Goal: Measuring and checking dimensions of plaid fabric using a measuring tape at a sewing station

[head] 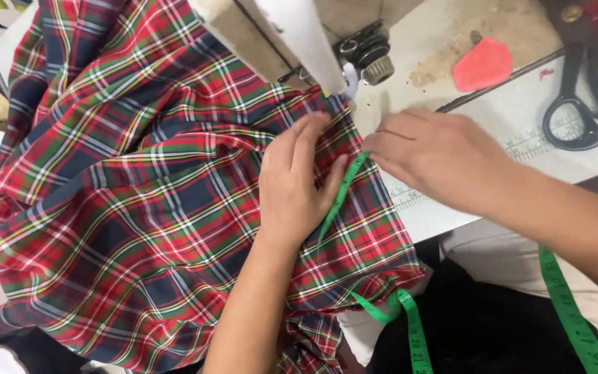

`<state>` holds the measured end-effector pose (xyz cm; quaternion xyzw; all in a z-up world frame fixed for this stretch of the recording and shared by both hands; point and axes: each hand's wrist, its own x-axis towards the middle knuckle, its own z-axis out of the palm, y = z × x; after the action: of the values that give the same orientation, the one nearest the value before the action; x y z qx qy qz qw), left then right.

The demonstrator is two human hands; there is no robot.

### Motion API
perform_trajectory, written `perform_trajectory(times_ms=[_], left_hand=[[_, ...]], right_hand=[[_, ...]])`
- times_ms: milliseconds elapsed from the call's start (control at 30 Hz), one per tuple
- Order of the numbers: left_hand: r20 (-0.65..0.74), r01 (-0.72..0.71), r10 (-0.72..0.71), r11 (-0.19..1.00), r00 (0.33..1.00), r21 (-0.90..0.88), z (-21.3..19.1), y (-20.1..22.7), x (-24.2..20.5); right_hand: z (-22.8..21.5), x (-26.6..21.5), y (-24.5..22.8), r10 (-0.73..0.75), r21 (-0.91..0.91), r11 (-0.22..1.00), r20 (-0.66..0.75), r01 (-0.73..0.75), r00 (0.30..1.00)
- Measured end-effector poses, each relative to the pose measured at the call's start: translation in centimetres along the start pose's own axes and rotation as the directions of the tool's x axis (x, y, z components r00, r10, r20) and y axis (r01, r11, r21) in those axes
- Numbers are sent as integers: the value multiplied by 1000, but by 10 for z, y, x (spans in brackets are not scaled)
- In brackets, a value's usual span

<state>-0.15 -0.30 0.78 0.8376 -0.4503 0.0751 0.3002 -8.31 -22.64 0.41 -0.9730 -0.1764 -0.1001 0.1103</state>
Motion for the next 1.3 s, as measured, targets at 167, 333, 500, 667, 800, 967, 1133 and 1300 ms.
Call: perform_trajectory(times_ms=[167,333,500,667,800,967,1133,1300], left_hand=[[-95,24,-19,998,995,51,4,-2,4],[-87,28,-25,999,996,42,3,-2,1],[-71,-10,18,994,997,109,2,1,0],[-60,-38,51,979,997,199,3,2,-1],[-53,-51,63,977,997,207,4,1,-1],[-48,-112,129,959,991,261,5,1,0],[-27,-92,105,945,994,313,4,6,2],[-33,-65,77,957,996,282,3,6,2]], right_hand=[[-7,8,-7,-144,389,877,-351,283,925],[15,10,-4,-92,336,924,-270,184,958],[17,9,0,-82,371,914,-228,164,970],[9,7,0,-109,330,927,-212,176,971],[0,2,-8,-100,279,947,-214,159,972],[0,-6,-16,-82,90,991,-148,96,986],[3,-11,-33,3,146,989,-206,28,979],[5,-17,-47,-30,152,987,-160,55,987]])
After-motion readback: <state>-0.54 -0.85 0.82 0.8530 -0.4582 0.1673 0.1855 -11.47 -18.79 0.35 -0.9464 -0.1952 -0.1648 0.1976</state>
